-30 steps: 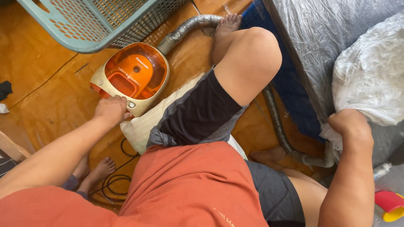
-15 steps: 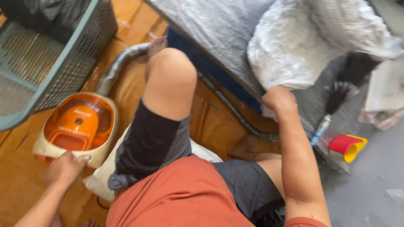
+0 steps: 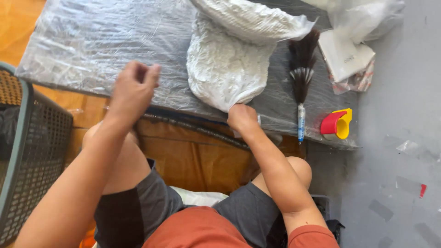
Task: The person puts a pillow into a plastic bag, uses a vacuum cleaner to remove the air for compression, and then seals the bag.
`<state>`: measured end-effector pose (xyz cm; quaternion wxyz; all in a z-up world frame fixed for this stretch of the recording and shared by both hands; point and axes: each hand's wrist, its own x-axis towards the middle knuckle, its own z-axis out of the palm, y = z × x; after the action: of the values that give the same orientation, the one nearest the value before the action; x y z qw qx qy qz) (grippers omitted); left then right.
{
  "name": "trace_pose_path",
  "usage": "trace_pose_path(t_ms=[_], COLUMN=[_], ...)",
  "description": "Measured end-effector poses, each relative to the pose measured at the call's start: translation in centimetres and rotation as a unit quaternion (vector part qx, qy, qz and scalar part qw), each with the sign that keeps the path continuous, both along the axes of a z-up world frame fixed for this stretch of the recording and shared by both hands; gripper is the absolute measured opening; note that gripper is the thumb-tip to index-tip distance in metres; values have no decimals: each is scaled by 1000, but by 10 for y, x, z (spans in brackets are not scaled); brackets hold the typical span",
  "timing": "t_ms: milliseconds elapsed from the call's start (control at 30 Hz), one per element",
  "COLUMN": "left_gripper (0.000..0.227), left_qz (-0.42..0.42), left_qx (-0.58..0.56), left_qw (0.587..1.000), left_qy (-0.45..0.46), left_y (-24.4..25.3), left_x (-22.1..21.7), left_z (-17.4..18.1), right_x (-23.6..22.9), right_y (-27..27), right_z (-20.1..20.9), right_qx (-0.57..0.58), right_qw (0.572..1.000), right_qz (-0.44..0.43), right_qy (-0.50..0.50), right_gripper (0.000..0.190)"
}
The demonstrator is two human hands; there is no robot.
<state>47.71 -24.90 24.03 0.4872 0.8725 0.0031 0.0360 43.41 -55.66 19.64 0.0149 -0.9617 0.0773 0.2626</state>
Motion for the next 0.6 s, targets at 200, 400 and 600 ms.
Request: trace_pose_path(t_ms=[200, 400, 600], left_gripper=[83, 110, 91], left_qz=[24, 57, 89], left_qx=[-117, -221, -399], left_qw=[960, 920, 871], left_qy=[253, 318, 273], left_y=[-107, -140, -170], left_x=[78, 68, 54], left_z=[-67, -23, -5], right_x=[-11, -12, -8], right_y=[2, -13, -26], right_z=[0, -20, -43], right_qx=[37, 13, -14], right_qw=[997, 991, 988], right_qz=[-12, 12, -5], right_qy=[-63, -134, -156], right_gripper=[38, 27, 26])
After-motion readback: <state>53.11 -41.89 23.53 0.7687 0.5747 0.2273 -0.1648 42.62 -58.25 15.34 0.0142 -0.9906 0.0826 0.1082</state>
